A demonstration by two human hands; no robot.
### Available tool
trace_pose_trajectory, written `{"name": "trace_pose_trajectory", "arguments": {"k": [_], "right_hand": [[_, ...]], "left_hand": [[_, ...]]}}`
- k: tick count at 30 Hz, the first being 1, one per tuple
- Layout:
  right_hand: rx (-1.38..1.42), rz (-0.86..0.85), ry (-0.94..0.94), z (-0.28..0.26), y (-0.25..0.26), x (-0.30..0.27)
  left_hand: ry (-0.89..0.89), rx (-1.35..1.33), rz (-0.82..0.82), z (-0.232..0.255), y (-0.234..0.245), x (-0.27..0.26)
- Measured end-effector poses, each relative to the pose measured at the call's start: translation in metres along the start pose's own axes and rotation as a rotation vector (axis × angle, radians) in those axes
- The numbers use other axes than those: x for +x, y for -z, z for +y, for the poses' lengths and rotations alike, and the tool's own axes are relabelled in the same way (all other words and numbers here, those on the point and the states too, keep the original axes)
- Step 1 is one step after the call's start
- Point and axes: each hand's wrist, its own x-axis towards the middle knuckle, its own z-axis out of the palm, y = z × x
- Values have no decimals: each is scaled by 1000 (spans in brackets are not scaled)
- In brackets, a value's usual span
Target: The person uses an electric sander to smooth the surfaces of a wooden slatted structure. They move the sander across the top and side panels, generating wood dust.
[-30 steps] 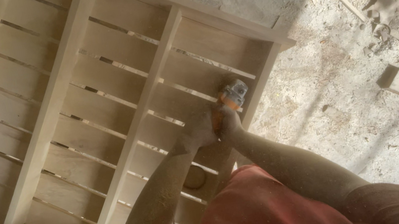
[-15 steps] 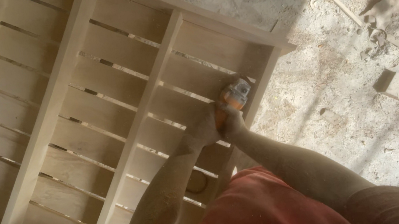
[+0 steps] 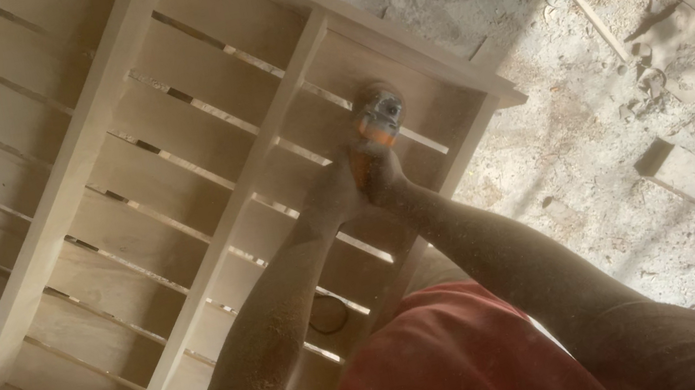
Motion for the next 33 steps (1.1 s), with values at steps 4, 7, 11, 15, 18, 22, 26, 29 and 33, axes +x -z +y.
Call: {"name": "trace_pose_trajectory", "arguments": {"k": [4,7,11,15,18,22,26,29,33], "right_hand": [[-71,-81,-48,33,-19,43],[5,-197,-165,40,-29,56],[-63,-206,-98,27,-32,35],[-59,-50,-49,-3,-18,-11],[-125,52,44,-19,-7,-46],[-86,197,36,-26,2,-84],[-83,110,177,-24,2,-92],[-108,149,50,-20,-1,-70],[50,29,0,-4,-19,-23]], "left_hand": [[202,86,16,-12,31,-6],[250,80,30,-16,43,-7],[219,84,21,-16,35,-9],[91,38,-14,-5,-4,-9],[-3,19,-69,6,-32,-7],[-68,6,-125,14,-56,-15],[-85,-16,-139,11,-54,-19],[-75,-56,-90,7,-39,-13],[-12,-77,-36,-9,-2,-7]]}}
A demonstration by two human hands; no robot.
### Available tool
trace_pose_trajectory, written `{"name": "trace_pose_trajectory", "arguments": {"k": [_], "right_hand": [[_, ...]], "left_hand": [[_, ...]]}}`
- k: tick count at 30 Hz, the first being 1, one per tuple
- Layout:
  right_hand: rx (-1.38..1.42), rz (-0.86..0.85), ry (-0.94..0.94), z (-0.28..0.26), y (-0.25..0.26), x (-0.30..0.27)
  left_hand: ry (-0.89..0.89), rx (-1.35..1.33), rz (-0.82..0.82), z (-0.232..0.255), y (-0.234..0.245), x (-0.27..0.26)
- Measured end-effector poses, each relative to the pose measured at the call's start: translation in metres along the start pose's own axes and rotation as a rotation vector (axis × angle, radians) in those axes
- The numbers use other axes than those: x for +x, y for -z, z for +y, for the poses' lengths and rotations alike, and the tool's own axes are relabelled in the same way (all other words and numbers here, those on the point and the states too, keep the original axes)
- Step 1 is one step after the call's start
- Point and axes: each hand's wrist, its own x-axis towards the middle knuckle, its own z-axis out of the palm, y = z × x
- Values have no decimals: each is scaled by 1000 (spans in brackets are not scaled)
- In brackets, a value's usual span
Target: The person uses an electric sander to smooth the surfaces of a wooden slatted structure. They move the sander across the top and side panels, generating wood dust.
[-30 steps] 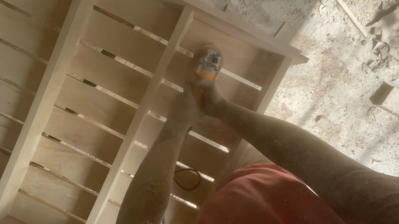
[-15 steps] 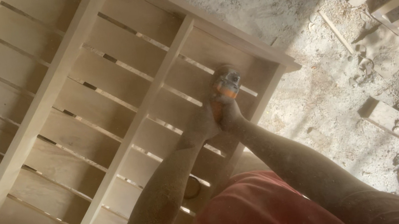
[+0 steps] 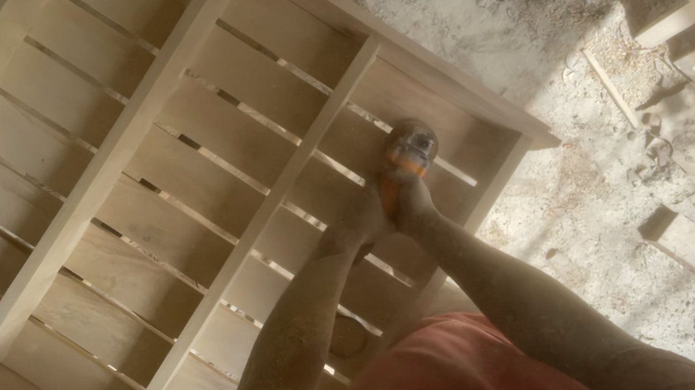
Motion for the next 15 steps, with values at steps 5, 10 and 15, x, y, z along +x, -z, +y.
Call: {"name": "trace_pose_trajectory", "arguments": {"k": [5,10,15], "right_hand": [[-69,-12,-120,24,-50,54],[-192,115,-198,23,-71,51],[-99,96,-112,2,-46,8]], "left_hand": [[152,39,66,-19,56,0],[215,74,63,-21,66,1],[96,80,11,-14,26,-2]]}}
